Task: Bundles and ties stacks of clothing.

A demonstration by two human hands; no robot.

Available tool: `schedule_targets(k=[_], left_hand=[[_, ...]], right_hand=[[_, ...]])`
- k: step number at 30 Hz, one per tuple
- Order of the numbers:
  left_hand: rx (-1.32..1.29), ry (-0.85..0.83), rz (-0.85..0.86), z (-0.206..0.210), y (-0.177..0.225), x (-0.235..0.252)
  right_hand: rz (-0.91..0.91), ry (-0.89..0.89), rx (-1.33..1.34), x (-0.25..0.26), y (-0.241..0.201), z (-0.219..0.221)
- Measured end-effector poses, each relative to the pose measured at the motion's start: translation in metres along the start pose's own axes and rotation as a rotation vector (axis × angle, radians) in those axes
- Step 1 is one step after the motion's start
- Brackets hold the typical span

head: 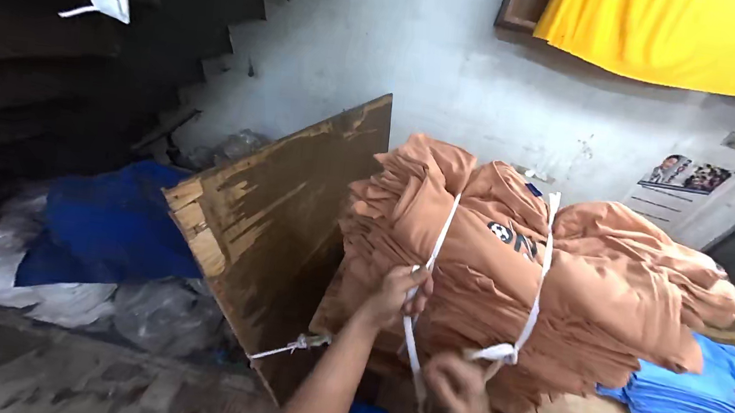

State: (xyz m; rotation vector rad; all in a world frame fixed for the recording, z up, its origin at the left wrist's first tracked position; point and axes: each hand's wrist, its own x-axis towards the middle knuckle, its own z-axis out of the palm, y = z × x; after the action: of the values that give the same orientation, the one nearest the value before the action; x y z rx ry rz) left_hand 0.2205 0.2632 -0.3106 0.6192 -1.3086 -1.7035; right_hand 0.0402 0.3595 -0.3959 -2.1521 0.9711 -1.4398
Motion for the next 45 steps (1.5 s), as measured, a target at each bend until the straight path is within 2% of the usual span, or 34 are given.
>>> schedule_targets(k=[2, 4, 7, 9, 14, 18, 22, 27, 30, 34, 36, 39, 41, 43, 45], left_hand=[[-0.051, -0.129, 0.027, -0.014, -0.004, 0.011], [-0.095, -0.252, 0.024, -0.024, -0.002, 0.028], [-0.191, -0.436, -0.013, -0.041, -0.001, 0.056], [-0.27, -0.561, -0.046, -0.053, -0.002, 0.071], [-0.45, -0.804, -0.004, -0.079, -0.013, 0.11], [-0.438, -0.884, -0.004, -0.094, -0.011, 0.138], [-0.448, -1.012, -0.06, -0.111, -0.004, 0.163], [-0.521, -1.2, -0.216, -0.131, -0.003, 0.183], [-0.5, -1.193, -0.249, -0.134, 0.002, 0.19], [-0.453, -1.195, -0.28, -0.15, -0.009, 0.188], [-0.491, -1.183, -0.295, -0.154, -0.01, 0.179], [-0.527, -1.245, -0.292, -0.156, 0.002, 0.179], [-0.537, -1.265, -0.284, -0.159, 0.001, 0.175], [-0.511, -1.157, -0.229, -0.161, 0.0, 0.159], [-0.364, -0.805, -0.091, -0.158, -0.005, 0.116]], right_hand=[[0.332, -0.17, -0.008, -0.037, 0.008, 0.016], [0.566, -0.218, -0.032, -0.039, 0.012, 0.026], [0.839, -0.135, -0.017, -0.011, 0.022, 0.039], [0.921, 0.008, -0.013, 0.008, 0.029, 0.053], [0.808, 0.226, -0.141, 0.028, 0.051, 0.094], [0.918, 0.27, -0.181, 0.048, 0.068, 0.107], [0.89, 0.333, -0.055, 0.052, 0.075, 0.113], [0.907, 0.593, 0.072, 0.054, 0.084, 0.145], [0.894, 0.693, 0.089, 0.063, 0.094, 0.152], [0.906, 0.726, 0.105, 0.053, 0.034, 0.165], [0.882, 0.686, 0.096, 0.045, 0.007, 0.166], [0.861, 0.589, 0.079, 0.044, 0.005, 0.16], [0.766, 0.517, 0.015, 0.045, 0.003, 0.157], [0.566, 0.406, -0.139, 0.054, 0.004, 0.156], [0.356, 0.256, -0.26, 0.066, 0.008, 0.149]])
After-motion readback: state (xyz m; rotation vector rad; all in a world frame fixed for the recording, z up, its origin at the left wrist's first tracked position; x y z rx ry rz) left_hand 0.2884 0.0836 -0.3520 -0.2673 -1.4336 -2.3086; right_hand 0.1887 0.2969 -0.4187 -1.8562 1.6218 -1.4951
